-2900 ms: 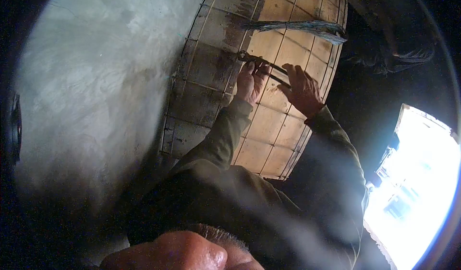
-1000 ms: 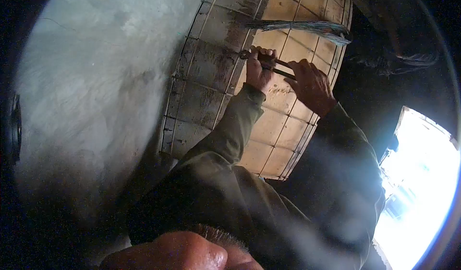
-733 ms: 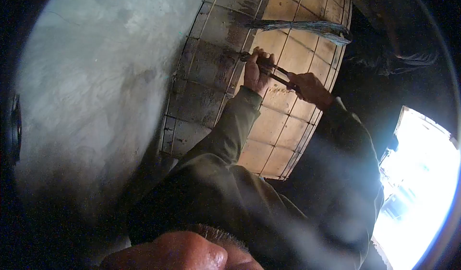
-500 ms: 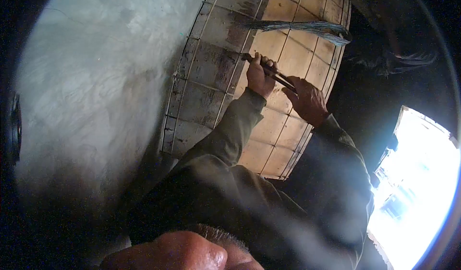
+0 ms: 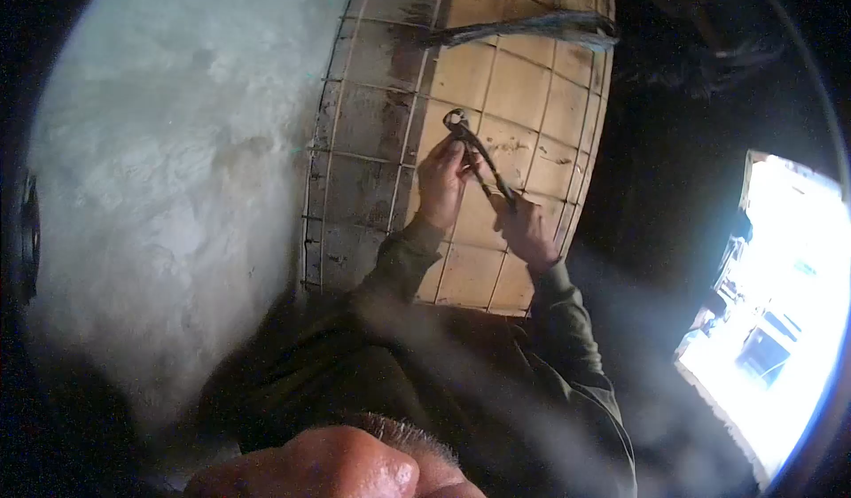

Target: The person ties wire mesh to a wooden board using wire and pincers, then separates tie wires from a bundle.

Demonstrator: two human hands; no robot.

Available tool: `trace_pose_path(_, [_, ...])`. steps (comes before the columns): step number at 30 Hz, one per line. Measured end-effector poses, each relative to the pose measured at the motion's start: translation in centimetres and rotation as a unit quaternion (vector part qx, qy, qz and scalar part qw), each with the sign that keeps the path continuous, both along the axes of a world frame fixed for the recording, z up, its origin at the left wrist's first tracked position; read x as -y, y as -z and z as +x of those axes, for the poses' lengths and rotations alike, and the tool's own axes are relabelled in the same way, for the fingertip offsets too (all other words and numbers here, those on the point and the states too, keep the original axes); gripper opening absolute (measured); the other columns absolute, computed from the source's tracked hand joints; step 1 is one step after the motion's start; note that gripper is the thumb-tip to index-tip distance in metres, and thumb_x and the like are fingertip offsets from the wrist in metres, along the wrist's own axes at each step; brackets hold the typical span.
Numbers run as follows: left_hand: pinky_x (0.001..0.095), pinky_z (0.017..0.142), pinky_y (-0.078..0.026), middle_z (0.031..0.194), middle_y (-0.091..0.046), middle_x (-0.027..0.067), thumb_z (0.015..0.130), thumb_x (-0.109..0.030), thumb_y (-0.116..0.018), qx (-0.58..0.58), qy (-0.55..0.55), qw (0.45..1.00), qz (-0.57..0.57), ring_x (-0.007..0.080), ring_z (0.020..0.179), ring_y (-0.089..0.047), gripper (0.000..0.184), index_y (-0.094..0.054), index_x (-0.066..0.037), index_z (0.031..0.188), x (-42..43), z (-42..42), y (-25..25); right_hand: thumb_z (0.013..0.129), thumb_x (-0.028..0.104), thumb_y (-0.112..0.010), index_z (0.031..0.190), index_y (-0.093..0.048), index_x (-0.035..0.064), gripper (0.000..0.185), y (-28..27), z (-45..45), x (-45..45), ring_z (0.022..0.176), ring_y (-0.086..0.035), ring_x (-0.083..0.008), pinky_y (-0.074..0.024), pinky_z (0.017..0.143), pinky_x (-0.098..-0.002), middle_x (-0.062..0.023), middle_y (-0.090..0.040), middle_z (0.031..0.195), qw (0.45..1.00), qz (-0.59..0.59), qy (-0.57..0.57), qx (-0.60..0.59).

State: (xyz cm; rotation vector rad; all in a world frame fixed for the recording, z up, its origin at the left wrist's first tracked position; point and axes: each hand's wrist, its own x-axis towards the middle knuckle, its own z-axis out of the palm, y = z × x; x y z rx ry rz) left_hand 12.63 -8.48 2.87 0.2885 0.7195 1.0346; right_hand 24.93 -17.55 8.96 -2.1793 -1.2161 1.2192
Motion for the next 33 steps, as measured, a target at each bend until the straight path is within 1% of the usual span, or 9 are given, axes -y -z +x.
trace_pose_path(9, [0.0246, 0.059, -0.05, 0.085, -0.064, 0.004, 0.093, -0.017, -0.057, -0.243, 0.032, 0.967, 0.063, 0.0096, 0.071, -0.06, 0.025, -0.062, 0.003, 0.107, 3.9, -1.7, -1.3, 0.095, 0.03, -0.05, 0.137, -0.036, -0.001, 0.055, -0.2, -2.5, 5.7, 0.058, -0.061, -0.0149, -0.0483, 0.051, -0.0294, -0.012, -0.068, 0.08, 0.979, 0.049, 0.093, -0.177])
trace_pose_path(12, [0.0263, 0.059, -0.05, 0.085, -0.063, 0.0059, 0.094, -0.019, -0.055, -0.29, 0.027, 0.949, 0.123, 0.0113, 0.071, -0.06, 0.025, -0.059, 0.002, 0.107, 5.7, -1.7, -1.8, 0.096, 0.037, -0.047, 0.136, -0.038, 0.0012, 0.054, -0.1, -1.9, 7.4, 0.081, -0.062, -0.0143, -0.0505, 0.062, -0.0302, -0.0105, -0.067, 0.1, 0.94, 0.028, 0.109, -0.323])
trace_pose_path(17, [0.0273, 0.057, -0.046, 0.083, -0.059, 0.0056, 0.098, -0.021, -0.046, -0.337, 0.018, 0.92, 0.198, 0.0098, 0.066, -0.054, 0.021, -0.055, -0.001, 0.101, 8.1, -0.4, -2.8, 0.097, 0.03, -0.05, 0.128, -0.047, -0.0019, 0.045, 1.3, -3.0, 10.1, 0.087, -0.057, -0.015, -0.0467, 0.076, -0.0301, -0.0134, -0.061, 0.11, 0.949, 0.181, 0.092, -0.242])
trace_pose_path(19, [0.0262, 0.056, -0.044, 0.082, -0.059, 0.0055, 0.099, -0.022, -0.045, -0.301, 0.011, 0.943, 0.144, 0.009, 0.065, -0.051, 0.022, -0.053, -0.002, 0.1, 9.3, 0.2, -3.4, 0.096, 0.029, -0.051, 0.125, -0.053, 0.0037, 0.038, -0.3, -4.0, 11.1, 0.076, -0.047, -0.0095, -0.0418, 0.068, -0.0258, -0.0022, -0.055, 0.081, 0.942, 0.211, 0.144, -0.22])
trace_pose_path(22, [0.0282, 0.064, -0.046, 0.08, -0.059, 0.0056, 0.098, -0.02, -0.045, -0.499, -0.015, 0.81, 0.307, 0.0134, 0.069, -0.054, 0.02, -0.051, -0.001, 0.097, 11.6, 0.8, -4.6, 0.096, 0.027, -0.051, 0.124, -0.053, 0.0043, 0.036, -0.2, -4.1, 12.3, 0.079, -0.046, -0.0114, -0.0408, 0.071, -0.0279, -0.0051, -0.056, 0.09, 0.942, 0.281, 0.132, -0.127])
trace_pose_path(25, [0.0288, 0.067, -0.047, 0.089, -0.06, 0.007, 0.098, -0.023, -0.046, -0.484, -0.025, 0.794, 0.367, 0.0141, 0.073, -0.055, 0.022, -0.051, -0.002, 0.097, 12.7, 0.0, -3.0, 0.095, 0.024, -0.052, 0.123, -0.054, 0.0044, 0.034, -0.4, -2.9, 13.3, 0.08, -0.047, -0.0157, -0.0408, 0.073, -0.0294, -0.0086, -0.055, 0.097, 0.933, 0.32, 0.134, -0.092])
trace_pose_path(27, [0.0308, 0.071, -0.048, 0.094, -0.059, 0.007, 0.098, -0.025, -0.046, -0.428, -0.029, 0.847, 0.315, 0.0152, 0.077, -0.056, 0.021, -0.05, -0.004, 0.1, 12.4, -1.3, -2.2, 0.095, 0.022, -0.05, 0.122, -0.052, 0.0005, 0.034, -2.0, -1.3, 13.6, 0.104, -0.051, -0.0352, -0.0403, 0.091, -0.0416, -0.0204, -0.056, 0.112, 0.926, 0.297, 0.163, -0.168])
trace_pose_path(29, [0.0372, 0.078, -0.05, 0.091, -0.057, 0.0074, 0.097, -0.031, -0.048, -0.357, -0.117, 0.913, 0.158, 0.0192, 0.084, -0.057, 0.028, -0.048, -0.004, 0.104, 11.8, -2.9, -2.2, 0.094, 0.019, -0.052, 0.124, -0.05, 0.0015, 0.036, -2.4, 0.2, 14.5, 0.111, -0.049, -0.0367, -0.0387, 0.094, -0.0423, -0.0206, -0.053, 0.12, 0.917, 0.351, 0.142, -0.122])
trace_pose_path(33, [0.042, 0.086, -0.05, 0.094, -0.055, 0.0072, 0.096, -0.028, -0.051, -0.317, -0.264, 0.908, 0.071, 0.0214, 0.087, -0.056, 0.026, -0.047, -0.005, 0.108, 10.7, -6.6, -3.5, 0.089, 0.012, -0.055, 0.126, -0.05, 0.0045, 0.039, -5.4, 3.6, 16.2, 0.123, -0.043, -0.0383, -0.0357, 0.1, -0.0456, -0.0199, -0.049, 0.13, 0.862, 0.504, 0.04, -0.04])
